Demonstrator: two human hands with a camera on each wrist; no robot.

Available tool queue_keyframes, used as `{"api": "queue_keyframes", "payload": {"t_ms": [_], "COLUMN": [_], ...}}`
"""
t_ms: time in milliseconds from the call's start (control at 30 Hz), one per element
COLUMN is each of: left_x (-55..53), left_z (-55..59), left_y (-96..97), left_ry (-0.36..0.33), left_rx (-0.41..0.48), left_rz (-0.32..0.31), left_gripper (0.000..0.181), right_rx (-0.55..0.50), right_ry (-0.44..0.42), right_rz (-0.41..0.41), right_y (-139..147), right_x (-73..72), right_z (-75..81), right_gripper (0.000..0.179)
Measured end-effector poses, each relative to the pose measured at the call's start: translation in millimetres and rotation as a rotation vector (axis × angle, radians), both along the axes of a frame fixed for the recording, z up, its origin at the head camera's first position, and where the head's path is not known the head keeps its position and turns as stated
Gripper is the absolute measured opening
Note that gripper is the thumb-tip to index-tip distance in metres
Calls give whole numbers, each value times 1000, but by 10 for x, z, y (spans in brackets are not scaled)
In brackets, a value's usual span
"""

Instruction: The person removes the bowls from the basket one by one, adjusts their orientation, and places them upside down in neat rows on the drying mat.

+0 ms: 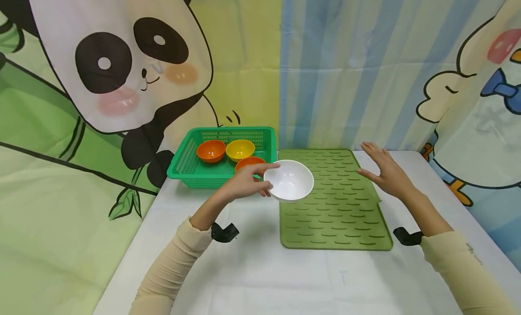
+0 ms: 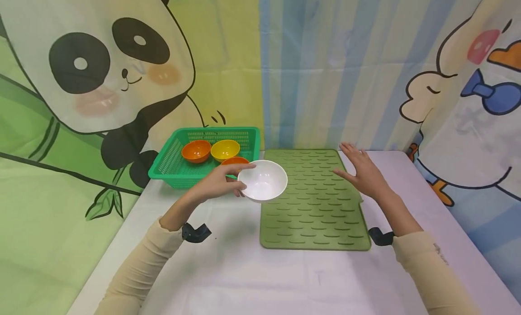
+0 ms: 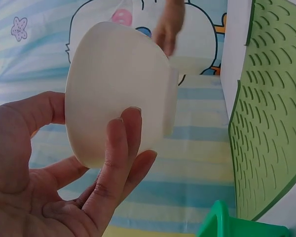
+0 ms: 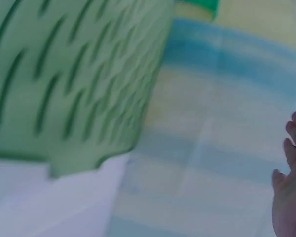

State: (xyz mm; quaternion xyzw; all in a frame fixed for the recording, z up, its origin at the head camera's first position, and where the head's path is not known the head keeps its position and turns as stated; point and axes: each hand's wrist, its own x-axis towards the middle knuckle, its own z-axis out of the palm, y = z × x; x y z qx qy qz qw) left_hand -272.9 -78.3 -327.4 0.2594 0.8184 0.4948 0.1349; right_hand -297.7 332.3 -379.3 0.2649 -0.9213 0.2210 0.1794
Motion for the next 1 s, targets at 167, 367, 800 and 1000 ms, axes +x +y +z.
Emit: {"api": "queue_keyframes", "payload": {"t_ms": [167,367,800,1000], "left_x": [11,40,104,111], "left_z": [67,145,238,246], "left_y": [28,52,21,6], "left_ry": [-9,-12,-19,-2], "left_rx": [-10,-19,-1,3], "left_rz": [6,-5,-46,-51], "left_gripper": [52,52,50,50], "right_rx": [-53,-152,-46,-29], "right_ry": [403,770,1147,1163], "right_rz": [223,458,446,443], "right_y": [-602,-1223,-1675,-1720], "right_x": [236,481,366,334], "right_z": [327,349,2,-33], "right_gripper": [79,80,43,37]}}
